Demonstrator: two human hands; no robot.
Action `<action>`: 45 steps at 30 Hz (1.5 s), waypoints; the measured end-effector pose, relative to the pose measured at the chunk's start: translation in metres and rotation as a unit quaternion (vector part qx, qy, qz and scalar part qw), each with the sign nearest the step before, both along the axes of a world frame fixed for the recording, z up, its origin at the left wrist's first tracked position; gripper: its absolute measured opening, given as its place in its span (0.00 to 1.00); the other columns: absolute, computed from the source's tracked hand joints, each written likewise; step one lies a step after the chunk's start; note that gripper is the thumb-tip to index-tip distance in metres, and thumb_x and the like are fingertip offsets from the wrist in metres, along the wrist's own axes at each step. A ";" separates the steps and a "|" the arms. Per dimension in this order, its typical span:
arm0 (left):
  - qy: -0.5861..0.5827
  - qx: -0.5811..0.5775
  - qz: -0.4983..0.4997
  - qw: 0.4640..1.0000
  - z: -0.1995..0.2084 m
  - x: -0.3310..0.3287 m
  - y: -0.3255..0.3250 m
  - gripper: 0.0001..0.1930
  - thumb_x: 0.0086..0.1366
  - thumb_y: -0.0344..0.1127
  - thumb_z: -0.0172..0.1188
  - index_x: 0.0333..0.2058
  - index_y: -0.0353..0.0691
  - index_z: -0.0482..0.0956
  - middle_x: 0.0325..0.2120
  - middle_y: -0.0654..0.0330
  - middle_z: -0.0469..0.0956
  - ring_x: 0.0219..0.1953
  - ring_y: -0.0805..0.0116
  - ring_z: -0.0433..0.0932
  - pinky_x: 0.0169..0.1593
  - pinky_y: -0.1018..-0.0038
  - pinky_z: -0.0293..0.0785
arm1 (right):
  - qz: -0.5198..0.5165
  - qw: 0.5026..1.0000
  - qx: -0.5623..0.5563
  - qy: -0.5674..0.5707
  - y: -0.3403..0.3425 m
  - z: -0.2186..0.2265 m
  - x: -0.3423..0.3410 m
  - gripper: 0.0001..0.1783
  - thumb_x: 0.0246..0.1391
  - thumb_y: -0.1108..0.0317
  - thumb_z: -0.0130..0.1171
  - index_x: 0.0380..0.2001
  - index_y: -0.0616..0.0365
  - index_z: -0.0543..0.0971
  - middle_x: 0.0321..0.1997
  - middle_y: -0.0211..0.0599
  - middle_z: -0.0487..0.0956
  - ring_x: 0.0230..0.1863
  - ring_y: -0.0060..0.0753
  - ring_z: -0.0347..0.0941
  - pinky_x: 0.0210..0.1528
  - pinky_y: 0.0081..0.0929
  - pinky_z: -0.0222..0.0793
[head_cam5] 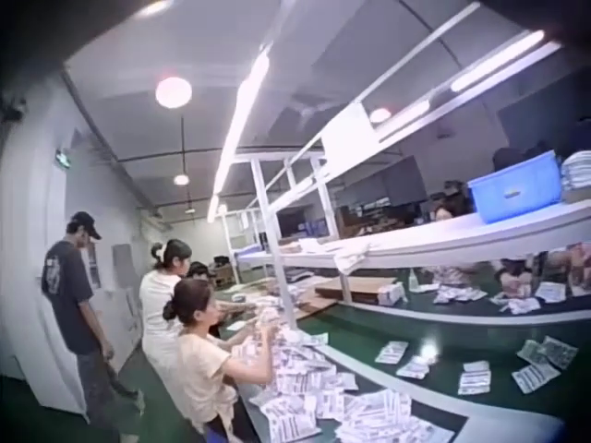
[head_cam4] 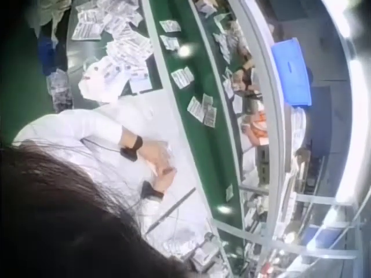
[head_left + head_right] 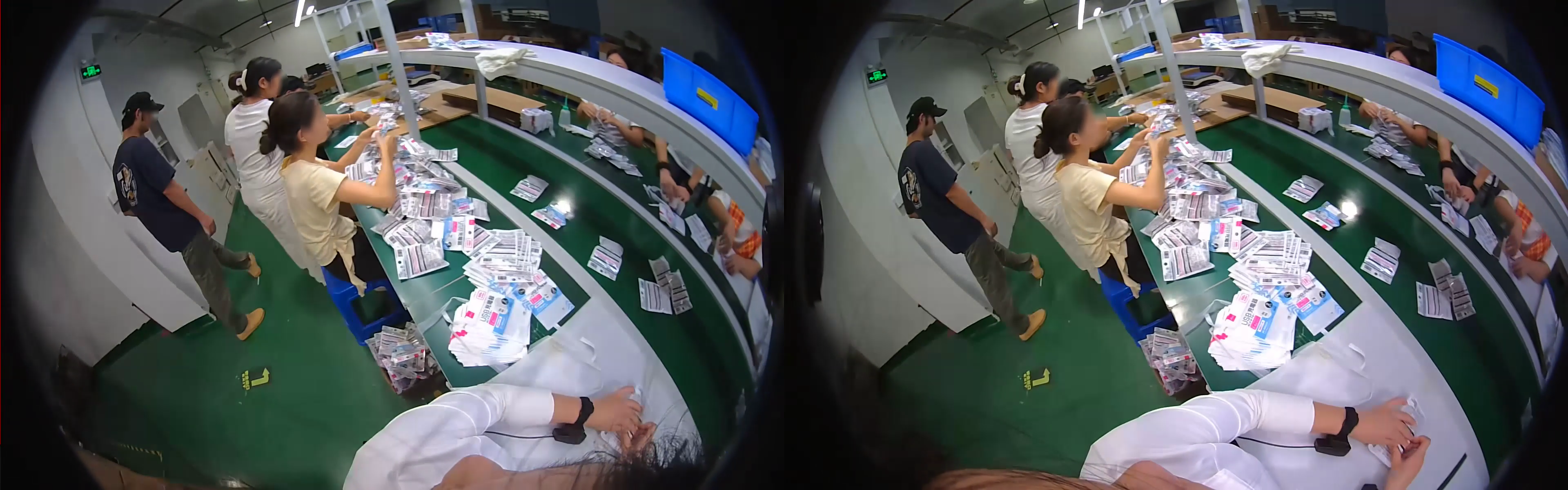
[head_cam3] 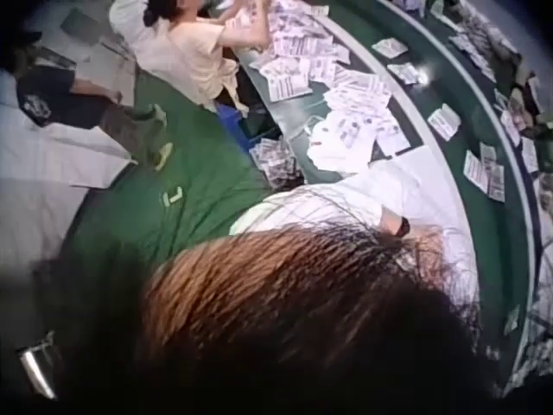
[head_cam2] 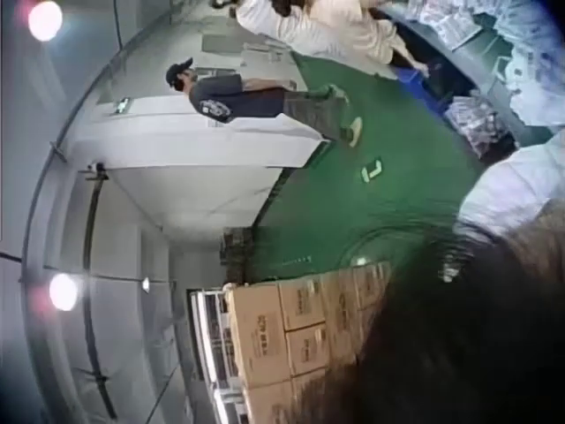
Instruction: The person picks up a charger and a plastic bag, places the charger inside the bag, and seals it by hand. They then set the packaged charger aside and repeat the process.
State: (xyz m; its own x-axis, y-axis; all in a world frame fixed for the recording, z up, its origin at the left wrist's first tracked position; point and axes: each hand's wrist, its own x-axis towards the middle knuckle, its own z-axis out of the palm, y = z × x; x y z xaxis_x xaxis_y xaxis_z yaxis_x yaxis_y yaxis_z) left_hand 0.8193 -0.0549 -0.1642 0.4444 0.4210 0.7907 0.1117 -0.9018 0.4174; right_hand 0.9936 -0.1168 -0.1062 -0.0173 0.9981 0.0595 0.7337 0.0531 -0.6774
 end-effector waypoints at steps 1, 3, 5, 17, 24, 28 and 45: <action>0.022 0.012 0.007 1.000 0.003 -0.002 0.001 0.06 0.57 0.38 0.57 0.32 0.51 0.81 0.38 0.68 0.78 0.48 0.63 0.72 0.62 0.44 0.49 | 0.010 0.998 -0.047 -0.041 0.004 0.005 -0.002 0.22 0.50 0.65 0.69 0.41 0.64 0.69 0.39 0.48 0.71 0.37 0.43 0.68 0.47 0.37 0.70; 0.067 0.037 0.025 0.997 0.011 -0.006 0.002 0.07 0.54 0.38 0.59 0.33 0.50 0.79 0.35 0.65 0.76 0.44 0.62 0.73 0.64 0.47 0.51 | -0.009 0.998 -0.055 -0.009 0.027 -0.047 0.036 0.22 0.51 0.65 0.69 0.42 0.63 0.69 0.39 0.46 0.71 0.37 0.44 0.68 0.48 0.37 0.70; 0.114 0.046 0.042 0.991 0.022 0.001 0.001 0.07 0.55 0.37 0.57 0.34 0.49 0.79 0.36 0.64 0.76 0.44 0.63 0.73 0.65 0.49 0.50 | -0.048 0.994 -0.077 0.054 0.042 -0.099 0.078 0.23 0.52 0.65 0.68 0.45 0.60 0.68 0.39 0.44 0.71 0.37 0.45 0.68 0.49 0.38 0.70; 0.214 0.112 0.316 0.918 0.024 0.035 0.001 0.09 0.57 0.35 0.54 0.36 0.39 0.75 0.37 0.58 0.73 0.46 0.59 0.71 0.64 0.54 0.57 | 0.014 0.991 0.118 0.066 -0.002 -0.019 -0.019 0.13 0.45 0.77 0.57 0.36 0.62 0.68 0.23 0.42 0.70 0.22 0.41 0.66 0.27 0.36 0.61; 0.217 0.060 0.210 0.951 0.035 0.027 0.001 0.12 0.56 0.35 0.54 0.39 0.40 0.76 0.39 0.56 0.74 0.49 0.57 0.71 0.60 0.56 0.62 | 0.019 0.994 0.107 -0.006 -0.015 -0.001 -0.014 0.13 0.43 0.78 0.55 0.35 0.59 0.70 0.22 0.39 0.71 0.22 0.41 0.67 0.27 0.34 0.63; 0.191 -0.052 0.183 0.963 0.034 0.005 -0.004 0.13 0.57 0.35 0.54 0.42 0.42 0.75 0.41 0.55 0.74 0.48 0.55 0.72 0.48 0.61 0.70 | 0.026 0.987 0.155 -0.031 -0.016 -0.005 -0.025 0.14 0.42 0.77 0.56 0.35 0.56 0.72 0.21 0.38 0.72 0.22 0.41 0.71 0.27 0.36 0.67; 0.246 -0.034 0.052 0.967 0.038 -0.072 -0.007 0.21 0.55 0.27 0.57 0.50 0.43 0.74 0.52 0.60 0.73 0.52 0.59 0.74 0.52 0.68 0.73 | 0.110 0.971 0.159 -0.138 -0.033 0.021 -0.007 0.21 0.49 0.60 0.63 0.49 0.42 0.80 0.48 0.26 0.80 0.61 0.39 0.67 0.65 0.45 0.55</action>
